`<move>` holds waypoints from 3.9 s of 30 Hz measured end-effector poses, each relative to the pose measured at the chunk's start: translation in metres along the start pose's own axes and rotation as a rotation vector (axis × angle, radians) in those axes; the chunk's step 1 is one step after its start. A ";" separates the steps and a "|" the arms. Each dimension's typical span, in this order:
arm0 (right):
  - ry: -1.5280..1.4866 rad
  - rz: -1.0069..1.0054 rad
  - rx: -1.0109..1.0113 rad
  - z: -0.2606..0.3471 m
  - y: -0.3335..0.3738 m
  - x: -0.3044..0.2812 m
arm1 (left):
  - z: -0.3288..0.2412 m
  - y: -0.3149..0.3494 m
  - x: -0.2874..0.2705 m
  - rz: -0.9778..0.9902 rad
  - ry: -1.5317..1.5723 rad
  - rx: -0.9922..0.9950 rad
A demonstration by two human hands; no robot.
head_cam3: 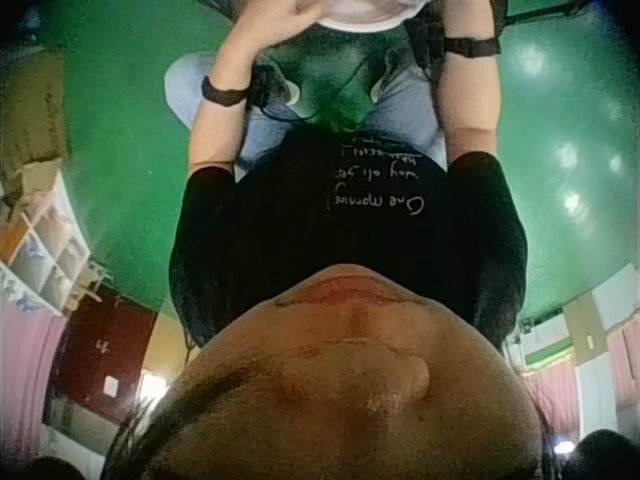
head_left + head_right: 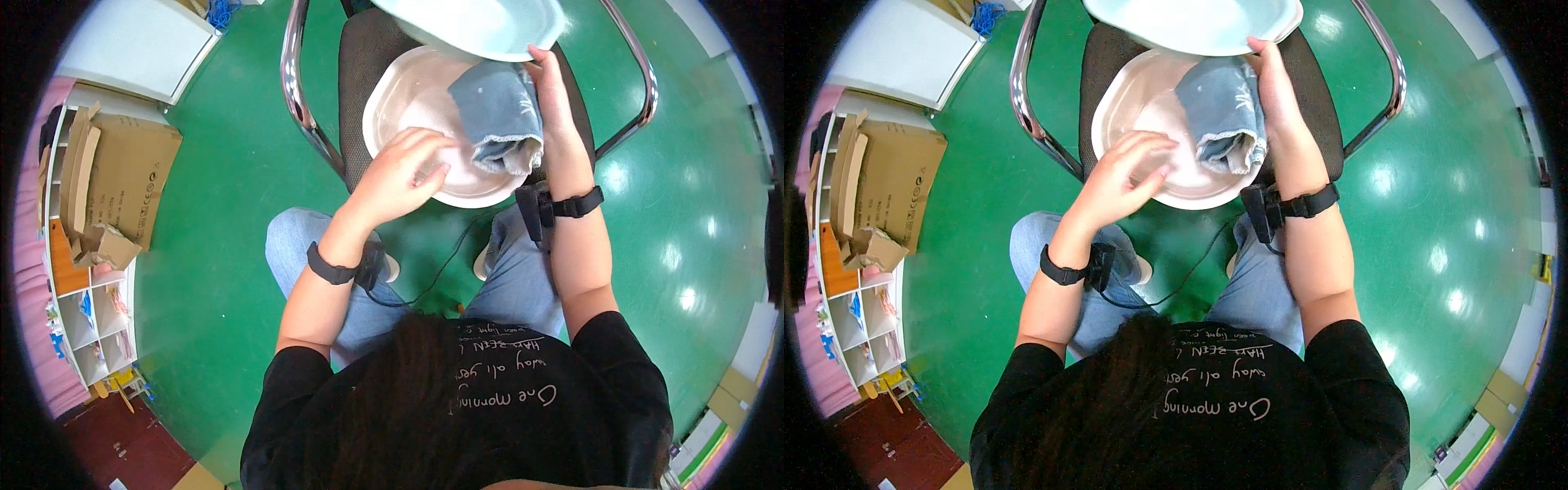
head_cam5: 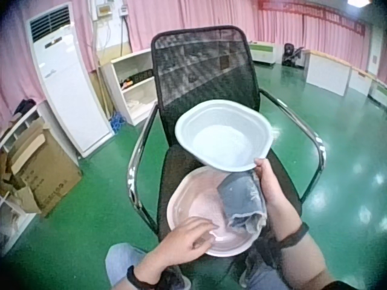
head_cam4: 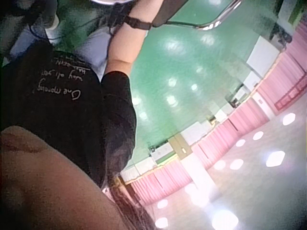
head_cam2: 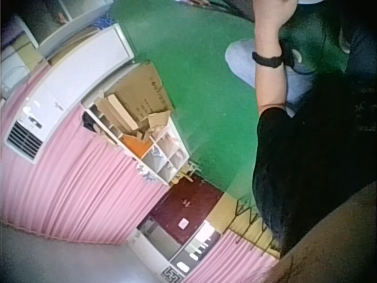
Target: The person wipes the inside and outside of several small and large plastic bowls using a cloth, then stacks the cleaned bowls on a chair.
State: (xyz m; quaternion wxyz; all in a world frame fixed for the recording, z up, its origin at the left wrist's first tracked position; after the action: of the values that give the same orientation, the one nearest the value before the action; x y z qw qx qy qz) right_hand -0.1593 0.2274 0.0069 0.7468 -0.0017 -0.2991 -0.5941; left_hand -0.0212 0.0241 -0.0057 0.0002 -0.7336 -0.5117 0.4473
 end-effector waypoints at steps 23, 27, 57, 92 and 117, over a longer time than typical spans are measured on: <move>0.247 -0.455 -0.074 0.022 -0.032 -0.068 | 0.007 0.020 -0.004 0.258 -0.147 0.056; 0.231 -0.453 -0.130 0.021 -0.024 -0.056 | 0.008 0.022 -0.003 0.252 -0.163 0.034; 0.126 -0.351 -0.120 0.008 -0.047 -0.074 | 0.007 0.021 0.011 0.317 -0.286 0.015; 0.826 -0.279 -0.413 0.025 -0.035 -0.044 | 0.010 0.020 0.000 0.287 -0.250 0.052; 0.719 -0.232 -1.072 -0.039 0.100 0.077 | -0.004 0.017 -0.030 -0.408 0.251 -0.050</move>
State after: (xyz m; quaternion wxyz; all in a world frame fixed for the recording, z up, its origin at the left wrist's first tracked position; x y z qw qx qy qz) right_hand -0.0440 0.1745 0.0449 0.6268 -0.1428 0.3085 -0.7011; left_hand -0.0087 -0.0048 0.0088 0.1358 -0.6646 -0.6563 0.3304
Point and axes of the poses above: each hand's wrist, its own y-axis away from the middle knuckle, its own x-axis out of the palm, z = x × y, the point moved 2 cm from there along -y, towards the middle knuckle, and after that the axes turned 11 degrees about x, right-handed, at the moved point
